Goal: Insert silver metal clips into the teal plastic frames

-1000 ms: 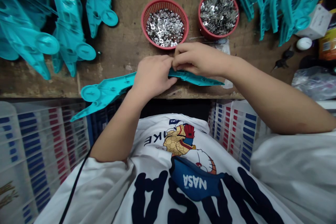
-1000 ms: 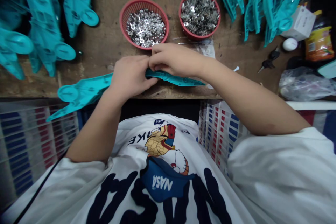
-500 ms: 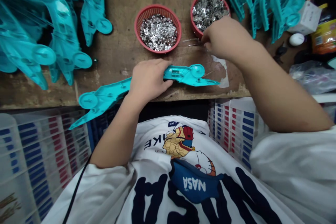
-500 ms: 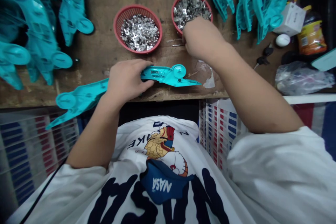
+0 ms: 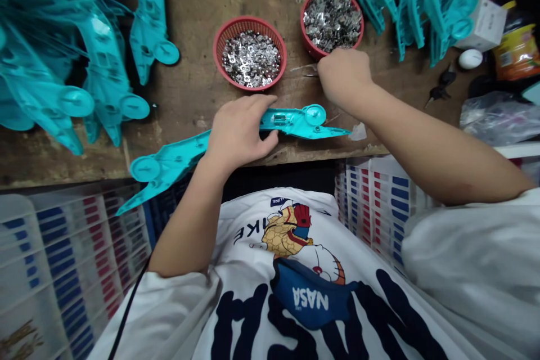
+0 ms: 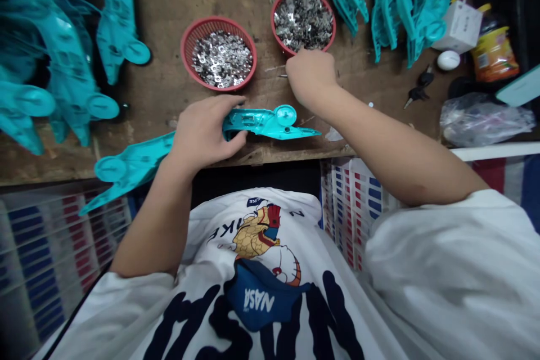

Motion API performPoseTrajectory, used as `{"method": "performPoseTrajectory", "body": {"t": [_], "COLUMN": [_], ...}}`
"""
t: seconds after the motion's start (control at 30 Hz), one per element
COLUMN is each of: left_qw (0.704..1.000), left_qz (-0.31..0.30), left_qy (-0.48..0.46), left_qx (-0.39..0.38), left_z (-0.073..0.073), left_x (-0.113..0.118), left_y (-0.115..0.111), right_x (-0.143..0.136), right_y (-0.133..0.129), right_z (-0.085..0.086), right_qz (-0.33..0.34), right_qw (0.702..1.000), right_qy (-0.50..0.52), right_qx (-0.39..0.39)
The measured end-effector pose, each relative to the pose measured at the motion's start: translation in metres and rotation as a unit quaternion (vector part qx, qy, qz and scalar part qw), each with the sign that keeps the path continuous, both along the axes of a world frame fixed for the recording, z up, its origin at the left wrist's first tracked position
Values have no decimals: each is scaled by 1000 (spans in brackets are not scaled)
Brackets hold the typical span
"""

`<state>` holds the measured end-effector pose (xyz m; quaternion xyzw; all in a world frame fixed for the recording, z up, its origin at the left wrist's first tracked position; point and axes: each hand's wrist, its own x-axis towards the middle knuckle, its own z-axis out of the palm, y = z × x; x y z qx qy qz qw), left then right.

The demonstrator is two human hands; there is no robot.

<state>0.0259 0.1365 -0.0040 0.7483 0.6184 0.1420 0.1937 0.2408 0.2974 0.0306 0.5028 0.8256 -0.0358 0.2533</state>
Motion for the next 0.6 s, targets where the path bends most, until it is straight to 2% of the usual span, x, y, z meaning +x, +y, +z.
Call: {"method": "performPoseTrajectory", "body": {"t": [0.07,0.13,0.2,0.3,0.37,0.47,0.6], "left_qw": [999,997,994,990,989,989,992], "left_qz": [-5,10,39,82,95,80,49], "left_qy": [-41,-73,-93,-104,-105,-109,-93], "left_qx": [22,35,41,48,52,56,64], "left_z": [-1,-2,-2,-3,-2,-1,-4], "left_x": [-3,-5,-5,-5,-4,-5,-6], "left_y": [-1,-3,-4,-5,-5,-5,-8], "right_x": [1,3,5,3,-2,-12,-16], "right_y": [1,-1,-8,-31,-48,-65,-67], "right_z": [-2,3,16,42,53,57,52], "right_qz": [-1,2,30,115,144,146,137], "right_qw": [1000,1000,997,974,964,967,969], "right_qy": [1,15,74,182,192,171,157], "right_qx": [9,20,11,-77,-118,-119,-132]}}
